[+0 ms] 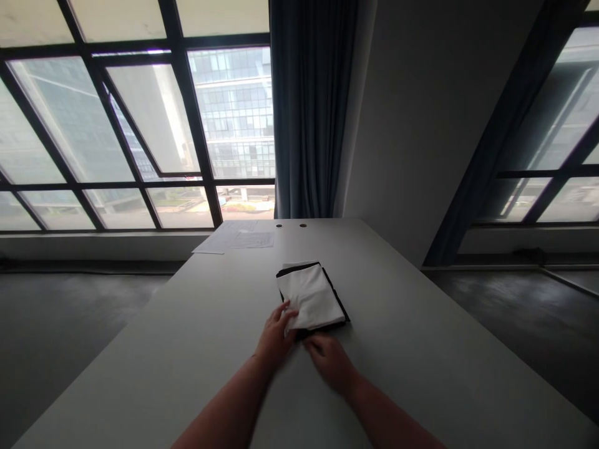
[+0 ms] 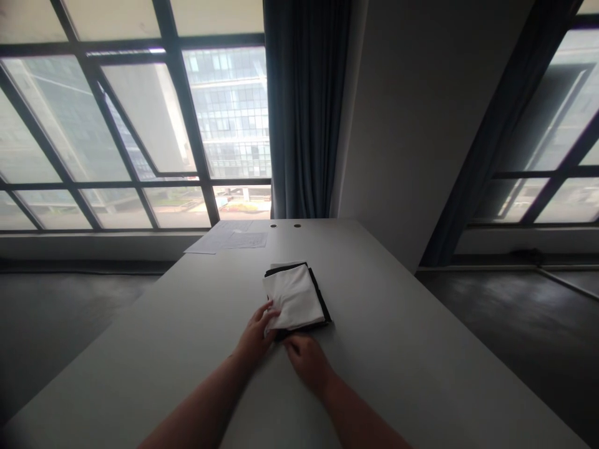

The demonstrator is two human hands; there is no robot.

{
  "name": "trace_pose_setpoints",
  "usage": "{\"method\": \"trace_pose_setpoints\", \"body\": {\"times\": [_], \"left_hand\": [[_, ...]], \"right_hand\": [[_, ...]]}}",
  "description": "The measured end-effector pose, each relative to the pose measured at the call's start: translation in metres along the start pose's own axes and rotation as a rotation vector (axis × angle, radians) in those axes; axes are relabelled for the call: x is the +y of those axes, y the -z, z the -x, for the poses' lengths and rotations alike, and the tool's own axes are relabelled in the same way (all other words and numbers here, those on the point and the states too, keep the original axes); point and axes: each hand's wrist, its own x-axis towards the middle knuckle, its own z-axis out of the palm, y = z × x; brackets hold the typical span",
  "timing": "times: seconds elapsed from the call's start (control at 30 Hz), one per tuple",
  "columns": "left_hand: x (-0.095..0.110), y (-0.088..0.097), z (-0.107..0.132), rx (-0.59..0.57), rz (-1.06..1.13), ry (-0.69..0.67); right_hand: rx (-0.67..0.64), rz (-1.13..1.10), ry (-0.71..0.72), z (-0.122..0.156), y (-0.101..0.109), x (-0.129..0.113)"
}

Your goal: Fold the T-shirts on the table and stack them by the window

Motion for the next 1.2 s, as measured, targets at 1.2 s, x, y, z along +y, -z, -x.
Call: {"method": "trace_pose_setpoints", "body": {"times": [1.2], "left_hand": [[-0.011,0.009,-0.016,0.283,0.6,0.242]], "right_hand": [[0.092,-0.435,-0.175,-0.007,0.013,0.006]]}}
